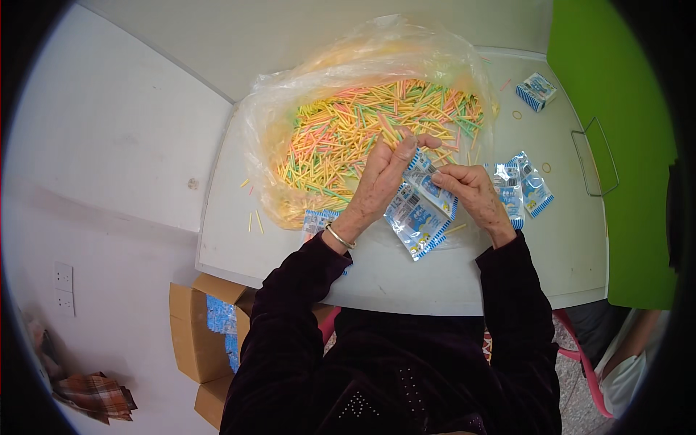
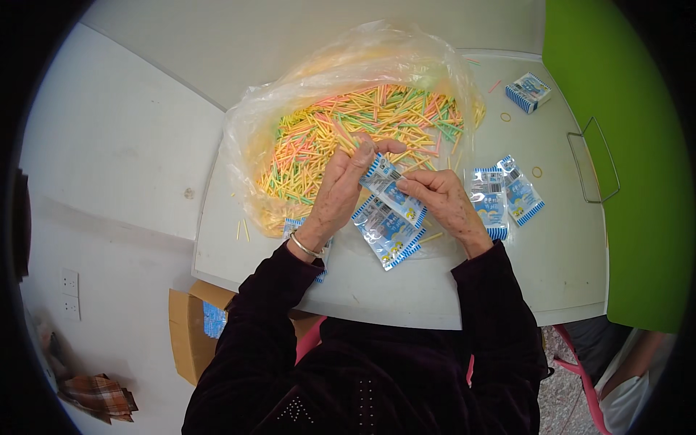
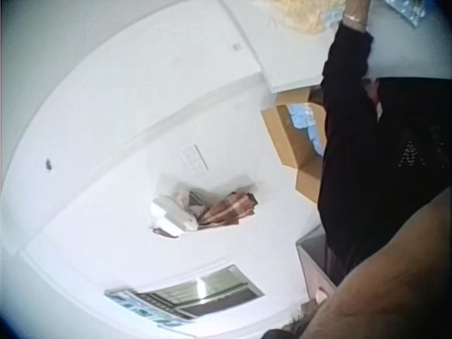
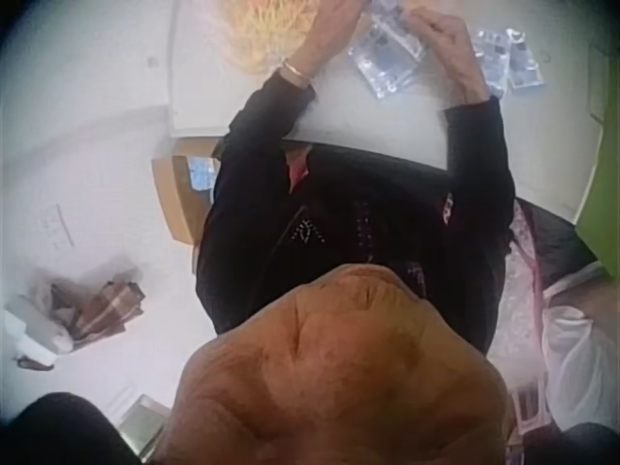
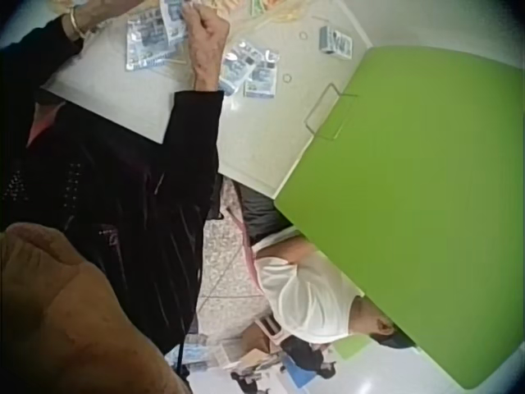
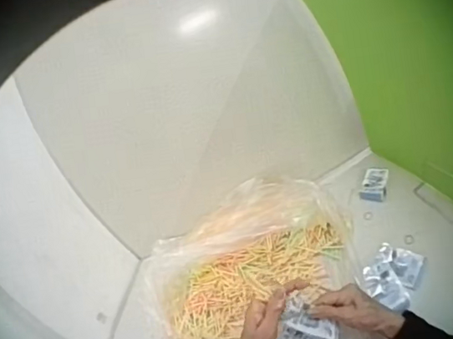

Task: Manually counting and placing small plastic sticks into individual plastic bags.

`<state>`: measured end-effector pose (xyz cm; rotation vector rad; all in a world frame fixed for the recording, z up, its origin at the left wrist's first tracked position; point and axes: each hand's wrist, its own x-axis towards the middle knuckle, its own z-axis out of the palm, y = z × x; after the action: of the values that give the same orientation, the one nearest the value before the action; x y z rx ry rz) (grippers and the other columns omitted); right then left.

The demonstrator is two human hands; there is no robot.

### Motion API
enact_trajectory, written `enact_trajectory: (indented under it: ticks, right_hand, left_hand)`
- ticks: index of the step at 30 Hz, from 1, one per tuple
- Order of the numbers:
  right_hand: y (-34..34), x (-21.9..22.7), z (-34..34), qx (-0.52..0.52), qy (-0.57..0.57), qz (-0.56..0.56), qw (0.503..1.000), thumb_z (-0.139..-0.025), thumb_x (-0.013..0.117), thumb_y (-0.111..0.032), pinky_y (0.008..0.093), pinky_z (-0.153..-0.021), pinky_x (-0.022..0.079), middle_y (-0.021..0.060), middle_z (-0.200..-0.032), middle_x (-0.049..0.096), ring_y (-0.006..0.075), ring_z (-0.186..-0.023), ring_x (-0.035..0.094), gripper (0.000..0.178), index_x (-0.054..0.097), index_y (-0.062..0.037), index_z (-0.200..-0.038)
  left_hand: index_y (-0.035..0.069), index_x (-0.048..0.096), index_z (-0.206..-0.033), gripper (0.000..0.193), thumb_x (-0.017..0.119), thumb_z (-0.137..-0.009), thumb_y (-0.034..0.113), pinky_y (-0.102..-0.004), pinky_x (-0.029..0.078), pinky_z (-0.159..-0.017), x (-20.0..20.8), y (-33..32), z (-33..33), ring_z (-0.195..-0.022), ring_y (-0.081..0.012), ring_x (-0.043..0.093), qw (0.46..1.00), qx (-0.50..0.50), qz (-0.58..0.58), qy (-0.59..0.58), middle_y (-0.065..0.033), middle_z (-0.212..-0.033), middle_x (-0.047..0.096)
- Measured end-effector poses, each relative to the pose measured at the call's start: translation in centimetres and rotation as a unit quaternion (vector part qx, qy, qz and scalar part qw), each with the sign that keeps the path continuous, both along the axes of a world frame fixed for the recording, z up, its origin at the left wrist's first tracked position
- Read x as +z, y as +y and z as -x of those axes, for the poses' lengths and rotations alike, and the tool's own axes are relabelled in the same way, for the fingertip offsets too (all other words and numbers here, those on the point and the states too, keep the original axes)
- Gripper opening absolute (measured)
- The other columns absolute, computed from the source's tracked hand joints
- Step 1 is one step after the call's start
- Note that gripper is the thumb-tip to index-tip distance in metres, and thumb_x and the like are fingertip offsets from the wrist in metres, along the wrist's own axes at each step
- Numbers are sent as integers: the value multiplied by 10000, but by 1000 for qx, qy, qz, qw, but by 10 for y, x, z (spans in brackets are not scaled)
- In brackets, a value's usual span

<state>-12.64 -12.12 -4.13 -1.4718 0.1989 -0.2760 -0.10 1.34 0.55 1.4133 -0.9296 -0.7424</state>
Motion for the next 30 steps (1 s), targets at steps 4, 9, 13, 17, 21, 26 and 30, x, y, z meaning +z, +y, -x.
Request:
enact_trajectory:
  ticks: [4, 9, 13, 17, 21, 26, 30]
  right_hand:
    - [1, -3, -1, -8, -6, 7, 1000, -882, 615, -169, 207, -684, 433, -17, -792, 634, 46, -743, 534, 221, 671, 31, -958]
    - [5, -10, -5, -56, -30, -25, 998, -889, 607, -161, 206, -719, 452, 7, -855, 658, 54, -783, 565, 255, 652, 34, -1047]
    - [5, -11, -8, -54, -50, -59, 996, -895, 591, -163, 195, -711, 446, -7, -860, 649, 46, -789, 556, 264, 645, 30, -1067]
    - [5, -12, -9, -42, -64, -79, 994, -900, 588, -155, 210, -772, 454, 32, -927, 665, 63, -837, 581, 293, 614, 33, -1123]
    - [6, -9, -9, -38, -68, -99, 992, -897, 589, -142, 212, -779, 457, 41, -944, 664, 65, -849, 586, 304, 598, 33, -1146]
    - [13, -3, -9, -19, -90, -108, 990, -887, 608, -158, 201, -737, 458, 14, -879, 659, 57, -806, 578, 254, 633, 24, -1063]
    - [9, -4, -7, 14, -31, -101, 994, -879, 622, -166, 201, -712, 456, 2, -851, 651, 47, -784, 569, 210, 664, 6, -993]
  left_hand:
    - [-6, 557, -1099, 430, 383, -990, 372, -247, 454, -787, -2, 3, -3, -878, -99, 550, 1000, -3, -3, -12, -75, -1032, 604]
    - [57, 449, -1233, 341, 443, -981, 287, -271, 447, -844, -8, 0, -9, -983, -129, 543, 996, 3, 81, 41, -111, -1181, 539]
    - [56, 392, -1267, 365, 457, -974, 265, -294, 450, -860, 2, 3, -9, -1041, -174, 554, 998, 11, 63, -22, -135, -1217, 525]
    - [13, 421, -1242, 407, 508, -940, 270, -339, 448, -859, 3, 11, -18, -1029, -276, 564, 935, -10, -64, -348, -195, -1161, 546]
    - [-10, 475, -1202, 417, 558, -902, 267, -374, 458, -835, 21, 12, -16, -986, -379, 572, 889, 1, -89, -450, -233, -1111, 560]
    - [-4, 495, -1142, 278, 564, -878, 49, -266, 481, -808, 22, 4, -12, -977, -139, 575, 972, -19, -73, -224, -90, -1045, 577]
    - [14, 472, -1174, 340, 579, -854, -21, -244, 485, -818, 11, 3, -22, -1000, -115, 554, 987, -46, -44, -150, -73, -1060, 568]
